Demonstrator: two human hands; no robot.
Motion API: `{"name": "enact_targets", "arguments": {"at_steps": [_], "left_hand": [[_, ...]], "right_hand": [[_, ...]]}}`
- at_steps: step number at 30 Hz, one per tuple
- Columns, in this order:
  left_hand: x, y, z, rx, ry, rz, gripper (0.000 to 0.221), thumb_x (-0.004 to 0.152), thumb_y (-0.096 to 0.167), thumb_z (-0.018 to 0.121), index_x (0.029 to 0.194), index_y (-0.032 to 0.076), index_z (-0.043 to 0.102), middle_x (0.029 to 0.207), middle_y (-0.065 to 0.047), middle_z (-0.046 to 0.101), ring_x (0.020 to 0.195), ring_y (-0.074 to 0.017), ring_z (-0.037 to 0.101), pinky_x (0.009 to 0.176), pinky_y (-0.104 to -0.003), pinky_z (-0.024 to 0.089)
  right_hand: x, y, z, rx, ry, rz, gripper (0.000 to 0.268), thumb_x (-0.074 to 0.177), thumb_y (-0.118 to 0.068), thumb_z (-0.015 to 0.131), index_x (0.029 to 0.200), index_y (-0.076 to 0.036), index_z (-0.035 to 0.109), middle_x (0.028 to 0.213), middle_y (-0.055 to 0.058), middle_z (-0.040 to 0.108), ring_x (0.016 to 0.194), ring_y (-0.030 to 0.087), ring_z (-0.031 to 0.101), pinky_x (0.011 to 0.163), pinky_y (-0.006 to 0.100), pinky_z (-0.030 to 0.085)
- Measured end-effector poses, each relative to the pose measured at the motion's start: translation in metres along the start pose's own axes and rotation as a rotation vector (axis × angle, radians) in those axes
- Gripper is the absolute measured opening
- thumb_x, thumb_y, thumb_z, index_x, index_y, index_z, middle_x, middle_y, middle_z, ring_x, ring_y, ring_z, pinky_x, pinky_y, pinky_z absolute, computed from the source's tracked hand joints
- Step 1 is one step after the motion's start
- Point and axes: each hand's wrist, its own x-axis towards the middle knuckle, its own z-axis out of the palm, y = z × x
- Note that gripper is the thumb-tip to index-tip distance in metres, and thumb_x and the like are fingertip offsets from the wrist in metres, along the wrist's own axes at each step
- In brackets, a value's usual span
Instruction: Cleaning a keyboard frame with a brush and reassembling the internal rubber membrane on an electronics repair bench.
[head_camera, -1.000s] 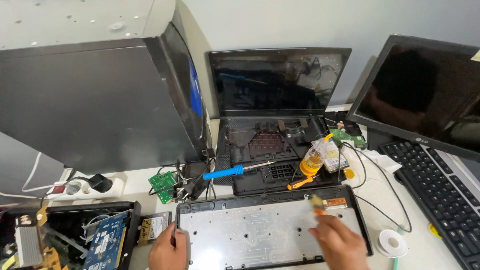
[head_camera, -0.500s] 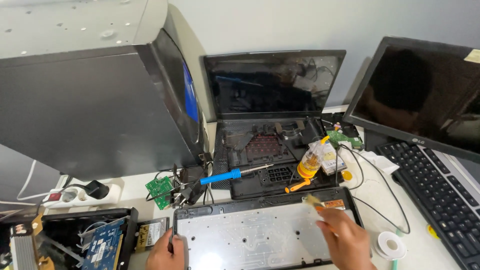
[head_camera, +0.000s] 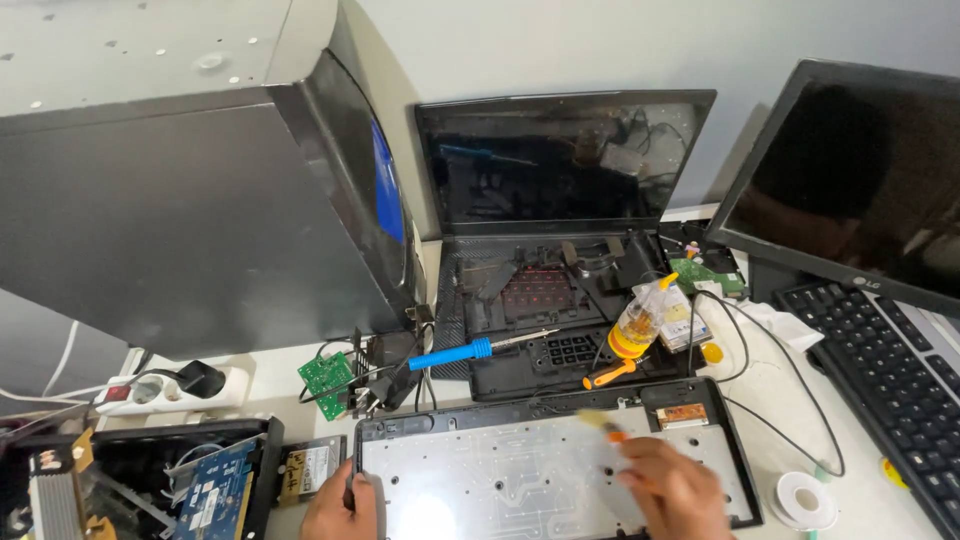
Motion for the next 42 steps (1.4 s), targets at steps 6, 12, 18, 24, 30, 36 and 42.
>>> {"name": "enact_targets", "arguments": {"at_steps": [6,12,18,24,30,36,42], "left_hand": [[0.000,0.018,-0.019,-0.006,-0.072,-0.047,0.042,0.092,0.037,0.058,0.124,0.020,0.079,0.087,0.002,0.079,0.072,-0.0186,0.070,0.070,-0.033,0.061],[0.004,0.011,-0.014,0.044,-0.198,-0.068,0.048,0.097,0.044,0.051,0.134,0.024,0.072,0.075,0.002,0.071,0.071,-0.0218,0.065,0.072,-0.038,0.060],[0.003,0.018,-0.020,0.033,-0.125,-0.061,0.043,0.094,0.041,0.053,0.126,0.026,0.077,0.089,0.004,0.078,0.081,-0.0195,0.070,0.077,-0.034,0.060],[0.001,0.001,-0.007,0.093,-0.040,0.034,0.041,0.095,0.043,0.053,0.124,0.027,0.078,0.105,0.002,0.080,0.085,-0.0202,0.074,0.074,-0.038,0.063],[0.001,0.010,-0.021,0.030,-0.065,0.011,0.042,0.094,0.040,0.052,0.124,0.025,0.078,0.110,0.001,0.080,0.098,-0.0220,0.074,0.081,-0.040,0.061],[-0.002,0.010,-0.023,0.051,-0.047,-0.013,0.041,0.093,0.042,0.055,0.124,0.028,0.078,0.112,0.001,0.079,0.100,-0.0229,0.074,0.083,-0.040,0.061],[-0.001,0.017,-0.033,0.000,-0.051,0.050,0.042,0.094,0.037,0.052,0.123,0.022,0.078,0.116,0.000,0.079,0.102,-0.0210,0.075,0.083,-0.040,0.063]], "right_hand": [[0.001,0.003,0.006,-0.313,0.042,0.107,0.013,0.090,-0.023,0.071,0.096,-0.014,0.063,0.099,0.000,0.072,0.084,0.012,0.078,0.066,0.020,0.055],[0.010,-0.034,0.023,0.297,-0.003,0.348,0.013,0.090,-0.014,0.068,0.080,-0.007,0.073,0.095,0.011,0.081,0.070,0.008,0.080,0.064,0.016,0.058],[0.015,-0.008,-0.006,-0.399,0.090,0.155,0.012,0.088,-0.020,0.072,0.094,-0.011,0.069,0.097,0.000,0.076,0.079,0.015,0.074,0.073,0.025,0.056],[-0.004,0.004,0.027,-0.077,-0.103,0.001,0.010,0.091,-0.019,0.070,0.091,-0.013,0.062,0.109,0.014,0.075,0.096,0.023,0.079,0.079,0.026,0.059],[0.009,-0.018,0.027,0.173,-0.119,-0.045,0.017,0.102,-0.023,0.055,0.090,-0.010,0.055,0.104,0.014,0.076,0.078,0.018,0.077,0.072,0.028,0.065],[0.007,-0.010,-0.008,-0.441,0.054,0.180,0.010,0.091,-0.013,0.067,0.098,-0.006,0.065,0.100,0.007,0.078,0.082,0.019,0.078,0.072,0.031,0.063],[0.000,0.003,0.020,-0.019,-0.124,0.310,0.008,0.094,-0.011,0.062,0.102,-0.008,0.064,0.112,0.008,0.078,0.107,0.020,0.081,0.079,0.027,0.066]]}}
